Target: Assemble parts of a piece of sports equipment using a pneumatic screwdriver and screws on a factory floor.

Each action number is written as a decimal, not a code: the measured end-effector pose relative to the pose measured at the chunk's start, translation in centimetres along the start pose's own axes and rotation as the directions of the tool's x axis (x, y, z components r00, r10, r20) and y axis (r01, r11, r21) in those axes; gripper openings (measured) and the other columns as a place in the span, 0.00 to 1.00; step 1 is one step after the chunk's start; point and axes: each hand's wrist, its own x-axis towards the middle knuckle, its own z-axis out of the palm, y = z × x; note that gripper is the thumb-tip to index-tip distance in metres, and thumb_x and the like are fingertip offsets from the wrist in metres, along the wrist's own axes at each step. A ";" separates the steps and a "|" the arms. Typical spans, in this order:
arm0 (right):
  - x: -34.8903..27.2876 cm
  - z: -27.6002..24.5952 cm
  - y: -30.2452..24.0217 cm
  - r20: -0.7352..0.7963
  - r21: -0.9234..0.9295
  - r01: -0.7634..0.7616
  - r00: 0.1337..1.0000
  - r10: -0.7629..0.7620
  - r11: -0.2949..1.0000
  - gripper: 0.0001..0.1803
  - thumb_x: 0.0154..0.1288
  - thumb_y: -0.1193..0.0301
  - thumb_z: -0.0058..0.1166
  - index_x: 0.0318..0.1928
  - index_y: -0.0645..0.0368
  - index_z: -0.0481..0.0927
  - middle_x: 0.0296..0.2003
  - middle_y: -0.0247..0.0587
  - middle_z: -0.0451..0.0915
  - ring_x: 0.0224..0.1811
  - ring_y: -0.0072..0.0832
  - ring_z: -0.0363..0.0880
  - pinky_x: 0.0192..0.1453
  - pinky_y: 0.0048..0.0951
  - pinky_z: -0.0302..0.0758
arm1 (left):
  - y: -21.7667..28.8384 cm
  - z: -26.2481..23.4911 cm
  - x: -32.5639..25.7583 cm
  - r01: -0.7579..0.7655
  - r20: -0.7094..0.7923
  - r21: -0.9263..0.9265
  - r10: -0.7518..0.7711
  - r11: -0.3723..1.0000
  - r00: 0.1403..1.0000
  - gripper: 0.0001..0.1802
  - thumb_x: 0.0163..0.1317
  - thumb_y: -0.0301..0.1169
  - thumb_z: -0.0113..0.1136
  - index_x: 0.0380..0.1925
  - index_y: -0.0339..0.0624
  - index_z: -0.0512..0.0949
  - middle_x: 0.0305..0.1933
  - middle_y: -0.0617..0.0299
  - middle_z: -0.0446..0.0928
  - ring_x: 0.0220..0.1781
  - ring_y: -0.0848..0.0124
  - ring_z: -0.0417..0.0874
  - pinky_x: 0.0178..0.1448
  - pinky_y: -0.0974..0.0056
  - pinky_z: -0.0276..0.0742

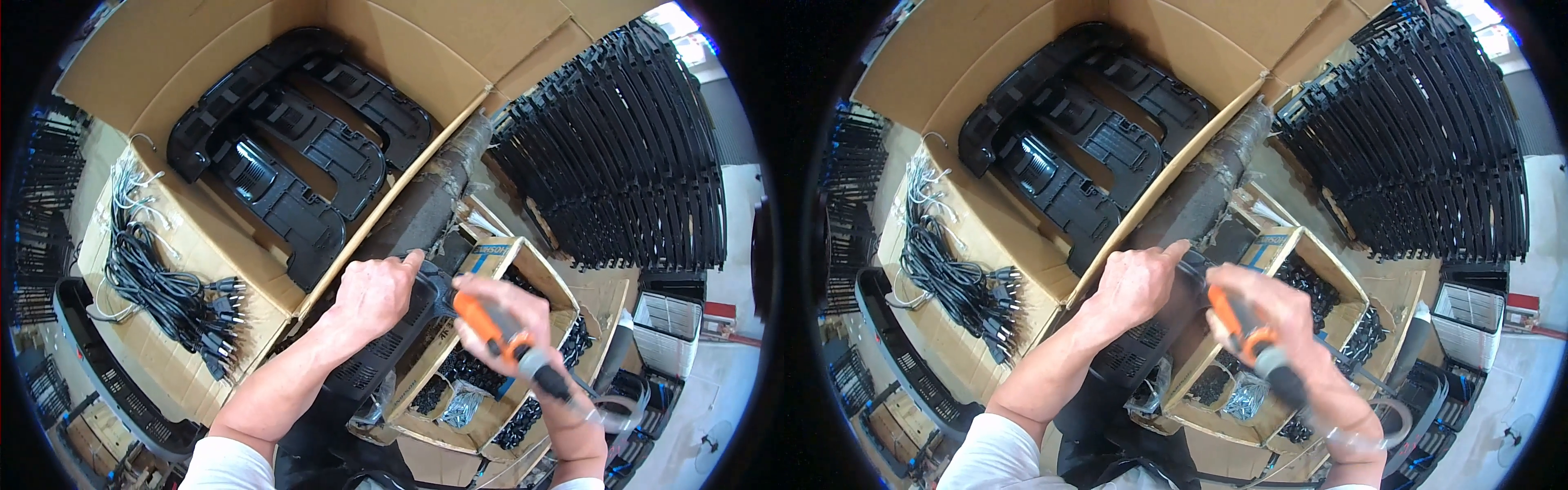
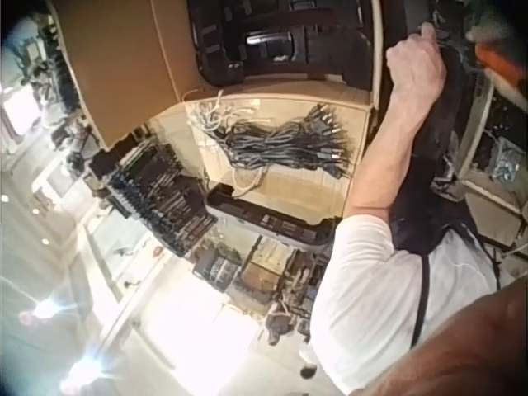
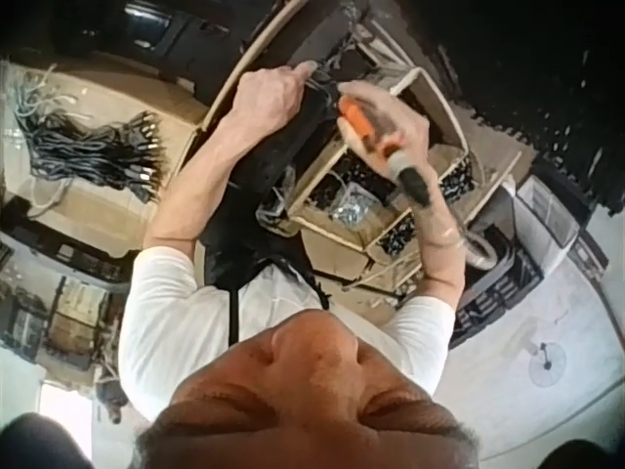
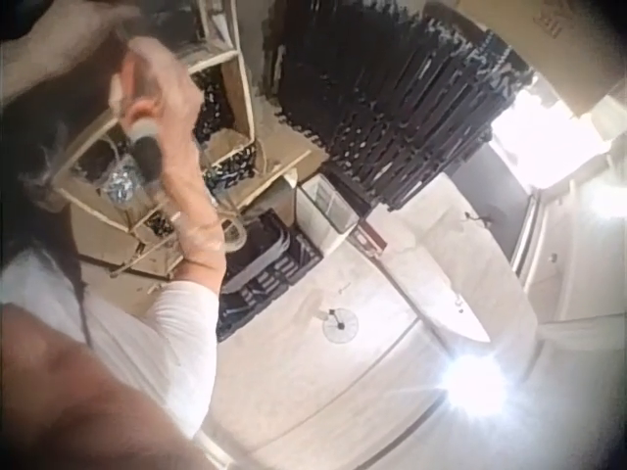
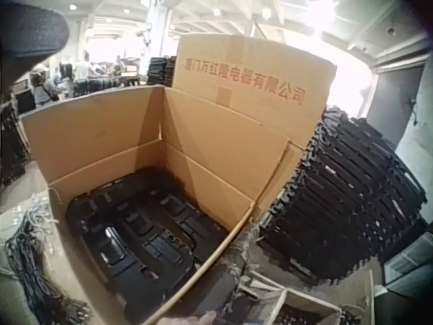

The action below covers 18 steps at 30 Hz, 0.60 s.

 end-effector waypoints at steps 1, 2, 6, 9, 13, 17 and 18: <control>0.3 -0.5 0.0 0.025 0.080 -0.104 0.994 0.102 0.991 0.24 0.59 0.74 0.75 0.57 0.60 0.85 0.52 0.43 0.89 0.52 0.32 0.91 0.59 0.33 0.86 | 0.1 0.0 -0.1 -0.003 0.012 -0.007 0.004 1.000 1.000 0.26 0.64 0.24 0.56 0.64 0.42 0.82 0.28 0.49 0.85 0.30 0.51 0.89 0.31 0.50 0.82; 1.0 -1.1 1.3 0.078 0.148 -0.199 0.979 0.190 0.969 0.23 0.63 0.71 0.73 0.58 0.60 0.83 0.53 0.41 0.88 0.53 0.26 0.88 0.60 0.30 0.83 | 0.2 -0.4 0.0 0.020 0.058 -0.005 -0.019 1.000 0.998 0.26 0.65 0.24 0.55 0.64 0.41 0.82 0.30 0.48 0.86 0.32 0.50 0.90 0.34 0.49 0.84; 3.2 -1.8 1.8 0.151 0.336 -0.343 0.939 0.309 0.877 0.30 0.62 0.74 0.71 0.64 0.62 0.77 0.55 0.45 0.87 0.61 0.31 0.85 0.70 0.39 0.80 | 0.2 -0.6 0.0 0.059 0.077 -0.029 -0.057 0.998 0.995 0.27 0.64 0.24 0.55 0.65 0.41 0.82 0.32 0.46 0.87 0.35 0.49 0.91 0.36 0.49 0.85; 1.8 -1.2 0.9 0.124 0.167 -0.244 0.966 0.225 0.955 0.24 0.62 0.74 0.71 0.58 0.62 0.82 0.55 0.44 0.87 0.60 0.31 0.85 0.68 0.38 0.81 | 0.3 -0.7 0.0 0.085 0.162 -0.010 -0.082 0.996 0.983 0.28 0.65 0.24 0.55 0.67 0.42 0.80 0.35 0.45 0.88 0.39 0.49 0.92 0.41 0.48 0.86; 2.2 -0.8 0.3 0.107 0.124 -0.278 0.958 0.266 0.952 0.23 0.60 0.75 0.70 0.57 0.60 0.84 0.55 0.41 0.87 0.59 0.30 0.86 0.68 0.37 0.81 | 0.6 -1.2 0.4 0.096 0.196 0.009 -0.095 0.995 0.976 0.29 0.66 0.24 0.54 0.69 0.44 0.79 0.36 0.45 0.88 0.41 0.49 0.92 0.43 0.47 0.86; 1.9 -0.7 1.4 0.068 0.183 -0.235 0.972 0.226 0.954 0.25 0.60 0.71 0.70 0.58 0.57 0.84 0.52 0.41 0.88 0.54 0.31 0.88 0.65 0.35 0.82 | 0.8 -1.2 0.7 0.115 0.223 0.016 -0.116 0.993 0.968 0.29 0.67 0.24 0.55 0.70 0.45 0.78 0.38 0.45 0.88 0.42 0.49 0.92 0.45 0.47 0.86; 1.9 -0.6 1.4 0.068 0.187 -0.236 0.972 0.227 0.954 0.25 0.60 0.71 0.70 0.58 0.57 0.84 0.52 0.41 0.88 0.54 0.31 0.88 0.65 0.35 0.82 | 0.8 -1.2 0.7 0.119 0.223 0.020 -0.121 0.993 0.967 0.29 0.67 0.24 0.55 0.70 0.46 0.78 0.38 0.45 0.88 0.43 0.49 0.92 0.45 0.47 0.86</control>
